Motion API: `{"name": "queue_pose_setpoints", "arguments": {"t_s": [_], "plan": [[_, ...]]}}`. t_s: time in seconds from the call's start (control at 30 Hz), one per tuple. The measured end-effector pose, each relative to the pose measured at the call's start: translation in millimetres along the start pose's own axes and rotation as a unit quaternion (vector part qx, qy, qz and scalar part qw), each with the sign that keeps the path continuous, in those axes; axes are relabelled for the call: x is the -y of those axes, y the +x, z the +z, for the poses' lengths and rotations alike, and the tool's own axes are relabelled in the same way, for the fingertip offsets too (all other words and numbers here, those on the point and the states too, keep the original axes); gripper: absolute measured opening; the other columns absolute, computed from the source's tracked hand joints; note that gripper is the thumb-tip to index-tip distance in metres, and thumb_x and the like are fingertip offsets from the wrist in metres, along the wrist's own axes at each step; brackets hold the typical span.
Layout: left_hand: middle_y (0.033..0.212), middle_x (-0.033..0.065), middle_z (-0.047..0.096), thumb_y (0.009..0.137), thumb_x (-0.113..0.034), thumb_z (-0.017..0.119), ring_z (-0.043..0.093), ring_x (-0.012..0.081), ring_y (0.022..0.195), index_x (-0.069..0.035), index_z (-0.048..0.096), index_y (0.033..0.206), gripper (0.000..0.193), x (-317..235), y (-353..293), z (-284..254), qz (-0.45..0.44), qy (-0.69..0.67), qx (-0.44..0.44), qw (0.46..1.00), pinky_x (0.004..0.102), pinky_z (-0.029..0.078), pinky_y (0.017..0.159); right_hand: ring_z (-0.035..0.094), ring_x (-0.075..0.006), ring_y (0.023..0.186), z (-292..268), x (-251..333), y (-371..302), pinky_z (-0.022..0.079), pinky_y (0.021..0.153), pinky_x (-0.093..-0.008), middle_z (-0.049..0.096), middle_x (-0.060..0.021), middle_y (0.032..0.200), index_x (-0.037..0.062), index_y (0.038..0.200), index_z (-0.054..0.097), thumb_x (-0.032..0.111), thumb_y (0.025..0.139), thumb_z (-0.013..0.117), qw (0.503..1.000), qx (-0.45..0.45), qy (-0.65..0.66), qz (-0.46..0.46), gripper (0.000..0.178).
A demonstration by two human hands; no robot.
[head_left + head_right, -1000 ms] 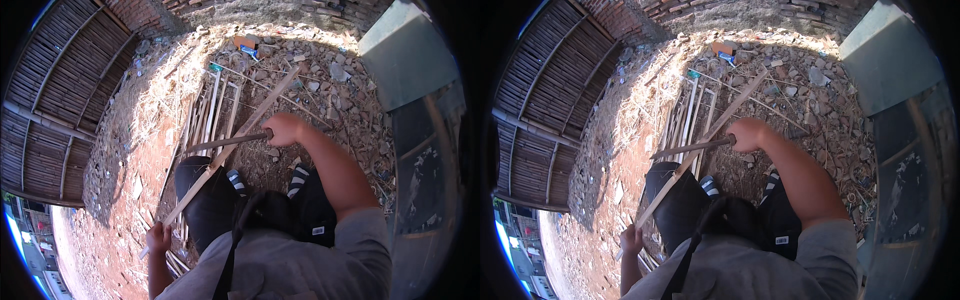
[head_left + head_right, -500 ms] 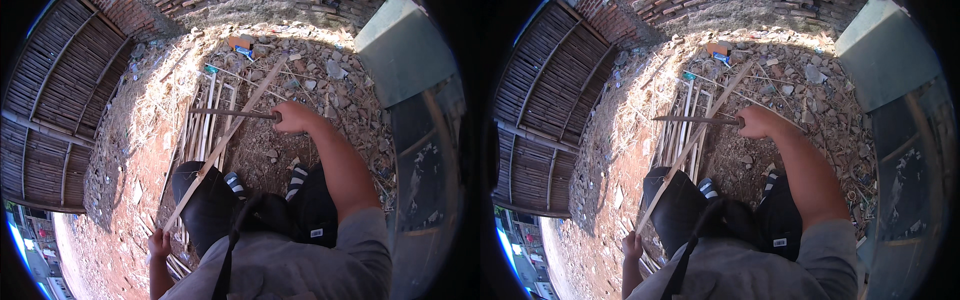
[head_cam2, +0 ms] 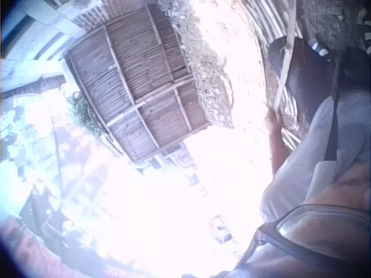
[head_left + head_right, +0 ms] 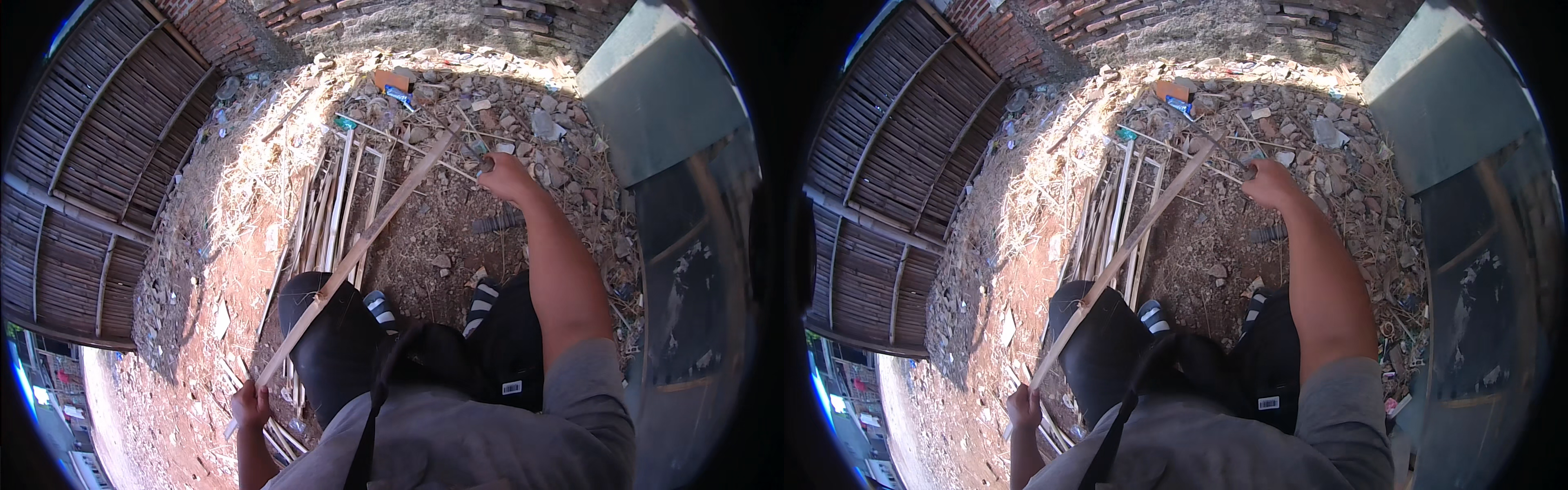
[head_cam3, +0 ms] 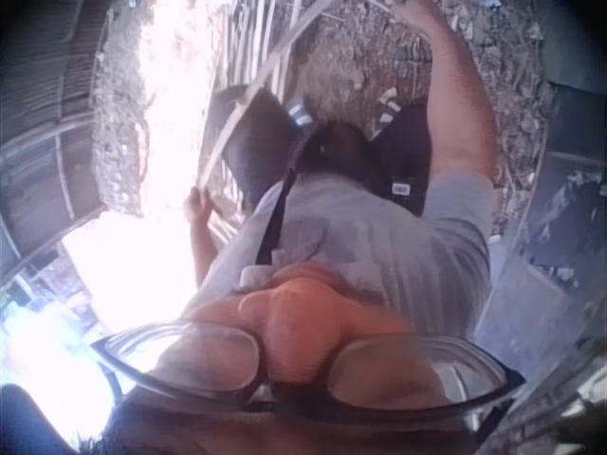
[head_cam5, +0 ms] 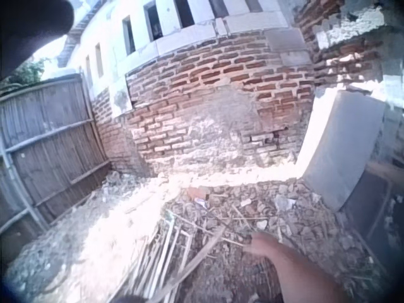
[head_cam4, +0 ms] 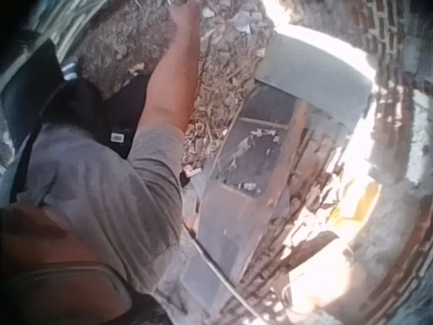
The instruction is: The person sits on the ground and uses a machete to split a long bamboo pole into thin strips. They hold the pole with their left hand and repeatedly strike it with the machete in their right hand to separate the fibers.
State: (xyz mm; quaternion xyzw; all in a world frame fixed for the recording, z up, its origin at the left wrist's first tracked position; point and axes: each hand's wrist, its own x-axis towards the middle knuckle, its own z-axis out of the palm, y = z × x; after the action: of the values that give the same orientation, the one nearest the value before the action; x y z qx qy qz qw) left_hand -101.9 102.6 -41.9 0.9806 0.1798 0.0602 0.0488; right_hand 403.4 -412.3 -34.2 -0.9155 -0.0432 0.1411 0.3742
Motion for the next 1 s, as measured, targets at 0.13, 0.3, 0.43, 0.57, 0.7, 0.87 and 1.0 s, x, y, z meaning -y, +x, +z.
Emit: {"name": "queue_pose_setpoints", "arguments": {"t_s": [0.13,0.3,0.43,0.57,0.7,0.87,1.0], "plan": [[0.058,0.0168,0.052,0.092,-0.034,0.065,0.056,0.0426,0.054,-0.007,0.050,0.074,0.036,-13,2,-10,0.005,-0.015,-0.013,1.000,0.0492,0.042,0.050,0.068,-0.0349,0.089,23,16,-14,0.053,0.078,-0.0472,0.070,-0.0188,0.091,0.0045,0.110,0.068,0.021,0.077,0.065,0.993,-0.043,-0.079,-0.081,0.037],[0.060,0.0180,0.055,0.089,-0.032,0.067,0.058,0.0435,0.056,-0.007,0.049,0.076,0.033,-6,0,-7,-0.010,0.025,-0.004,1.000,0.0504,0.044,0.051,0.067,-0.0372,0.093,33,68,-37,0.052,0.081,-0.0480,0.070,-0.0193,0.097,0.0075,0.101,0.070,0.020,0.077,0.064,0.954,0.149,-0.188,-0.179,0.027],[0.062,0.0167,0.058,0.088,-0.034,0.069,0.061,0.0427,0.059,-0.006,0.052,0.080,0.034,-21,2,-18,-0.023,0.053,-0.001,0.998,0.0513,0.047,0.056,0.069,-0.0331,0.084,5,-11,7,0.053,0.075,-0.0450,0.071,-0.0158,0.089,0.0025,0.112,0.068,0.022,0.079,0.067,0.996,-0.069,-0.046,-0.025,0.038],[0.066,0.0211,0.061,0.087,-0.043,0.073,0.063,0.0435,0.067,-0.002,0.059,0.078,0.044,-52,4,-38,-0.090,0.036,0.119,0.988,0.0513,0.048,0.062,0.070,-0.0300,0.081,1,-15,4,0.052,0.074,-0.0443,0.071,-0.0152,0.088,-0.0024,0.113,0.066,0.027,0.081,0.069,0.992,-0.065,0.104,0.038,0.043],[0.072,0.0193,0.065,0.083,-0.043,0.079,0.068,0.0378,0.069,0.000,0.063,0.078,0.045,-65,17,-45,-0.082,-0.009,0.170,0.982,0.0460,0.052,0.064,0.071,-0.0308,0.082,8,-7,-4,0.053,0.077,-0.0431,0.072,-0.0154,0.090,0.0010,0.121,0.065,0.028,0.079,0.071,0.989,-0.138,0.042,-0.040,0.050],[0.078,0.0170,0.068,0.088,-0.023,0.077,0.069,0.0308,0.072,0.001,0.068,0.085,0.026,-50,14,-17,-0.127,-0.176,0.127,0.968,0.0403,0.053,0.065,0.071,-0.0326,0.090,17,37,-31,0.054,0.081,-0.0449,0.072,-0.0173,0.095,0.0039,0.122,0.067,0.028,0.078,0.071,0.992,-0.059,-0.007,-0.109,0.051],[0.077,0.0181,0.068,0.092,-0.015,0.069,0.068,0.0372,0.072,-0.001,0.067,0.094,0.014,-85,15,-15,-0.125,-0.162,0.061,0.977,0.0454,0.053,0.065,0.070,-0.0341,0.092,27,60,-53,0.055,0.082,-0.0467,0.072,-0.0160,0.097,0.0085,0.118,0.070,0.027,0.077,0.071,0.975,0.038,-0.064,-0.209,0.045]]}}
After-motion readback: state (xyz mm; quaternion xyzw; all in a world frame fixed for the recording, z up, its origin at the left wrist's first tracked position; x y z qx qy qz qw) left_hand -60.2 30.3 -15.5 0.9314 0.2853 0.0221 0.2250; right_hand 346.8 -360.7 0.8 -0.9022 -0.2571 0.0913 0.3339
